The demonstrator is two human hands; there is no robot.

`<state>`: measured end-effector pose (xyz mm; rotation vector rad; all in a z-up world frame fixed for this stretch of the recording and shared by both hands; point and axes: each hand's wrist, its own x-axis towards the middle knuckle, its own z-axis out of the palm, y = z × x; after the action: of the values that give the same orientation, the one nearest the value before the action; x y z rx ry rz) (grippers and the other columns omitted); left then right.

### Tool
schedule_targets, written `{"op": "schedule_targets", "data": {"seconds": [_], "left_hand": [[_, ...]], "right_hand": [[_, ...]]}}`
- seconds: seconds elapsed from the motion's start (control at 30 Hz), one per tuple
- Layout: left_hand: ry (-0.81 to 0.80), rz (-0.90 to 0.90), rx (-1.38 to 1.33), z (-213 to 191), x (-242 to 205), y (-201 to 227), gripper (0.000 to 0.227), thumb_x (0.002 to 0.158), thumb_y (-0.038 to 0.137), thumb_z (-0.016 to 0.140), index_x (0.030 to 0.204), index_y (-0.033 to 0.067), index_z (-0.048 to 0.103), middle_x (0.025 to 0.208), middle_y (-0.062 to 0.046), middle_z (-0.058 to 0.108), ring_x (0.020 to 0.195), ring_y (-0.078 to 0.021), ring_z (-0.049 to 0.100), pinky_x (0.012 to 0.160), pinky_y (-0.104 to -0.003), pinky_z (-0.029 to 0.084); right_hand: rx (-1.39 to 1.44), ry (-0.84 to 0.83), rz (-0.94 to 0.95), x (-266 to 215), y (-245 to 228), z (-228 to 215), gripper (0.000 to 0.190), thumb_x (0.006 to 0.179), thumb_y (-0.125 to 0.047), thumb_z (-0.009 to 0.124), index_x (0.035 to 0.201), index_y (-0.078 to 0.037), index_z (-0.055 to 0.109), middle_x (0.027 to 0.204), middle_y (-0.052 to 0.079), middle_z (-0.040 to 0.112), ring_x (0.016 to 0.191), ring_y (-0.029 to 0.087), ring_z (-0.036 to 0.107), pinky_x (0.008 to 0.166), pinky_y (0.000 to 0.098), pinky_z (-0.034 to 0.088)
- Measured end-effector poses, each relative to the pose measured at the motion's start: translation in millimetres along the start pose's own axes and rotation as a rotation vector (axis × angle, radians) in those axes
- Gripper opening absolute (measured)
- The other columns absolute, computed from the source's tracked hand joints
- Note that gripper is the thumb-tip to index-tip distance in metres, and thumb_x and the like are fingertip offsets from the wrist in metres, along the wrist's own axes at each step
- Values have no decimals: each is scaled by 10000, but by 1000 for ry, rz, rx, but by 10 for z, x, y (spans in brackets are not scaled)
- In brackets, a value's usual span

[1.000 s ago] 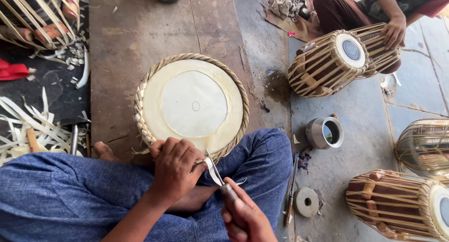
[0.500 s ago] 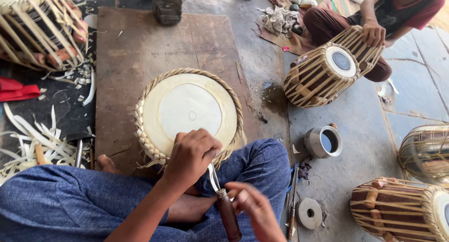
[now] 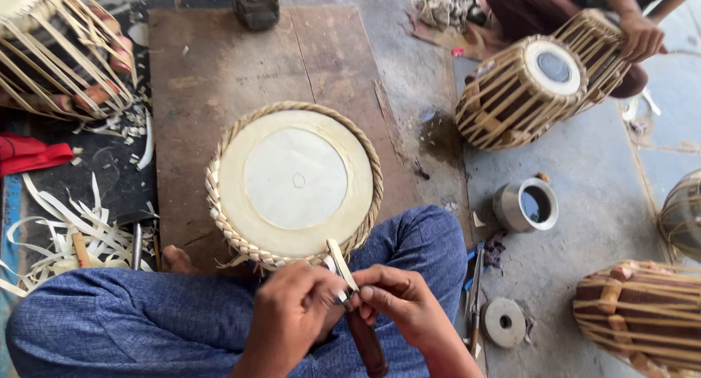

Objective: The person weaves a rope around the rim of a drum using a tool to pull the rope through the existing weave. The person repeatedly inserts the tool, pulls the rope through, and tightens it to secure the drumhead.

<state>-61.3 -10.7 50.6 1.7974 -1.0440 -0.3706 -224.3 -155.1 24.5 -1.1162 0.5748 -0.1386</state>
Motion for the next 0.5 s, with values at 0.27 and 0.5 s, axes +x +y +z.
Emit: {"op": "schedule_targets", "data": {"seconds": [0.27, 0.5], "left_hand": [[-149, -518, -506, 175, -13, -14, 203, 893, 170, 764, 786, -1, 742, 563, -44, 629, 506, -79, 524, 463, -289, 421], [33, -106, -232, 238, -37, 15, 172, 869, 165, 766, 778, 39, 689, 665, -52, 671, 583, -162, 651, 530, -316, 508]], "right_hand": [[-539, 120, -305, -97, -290, 313, 309, 963, -76, 630, 1259, -8, 689, 865, 23, 692, 723, 94, 670, 638, 261, 561], [-778, 240, -365, -36, -18, 169, 124, 948, -137, 685, 942, -14, 680, 806, 15, 637, 724, 92, 601, 617, 267, 504]]}}
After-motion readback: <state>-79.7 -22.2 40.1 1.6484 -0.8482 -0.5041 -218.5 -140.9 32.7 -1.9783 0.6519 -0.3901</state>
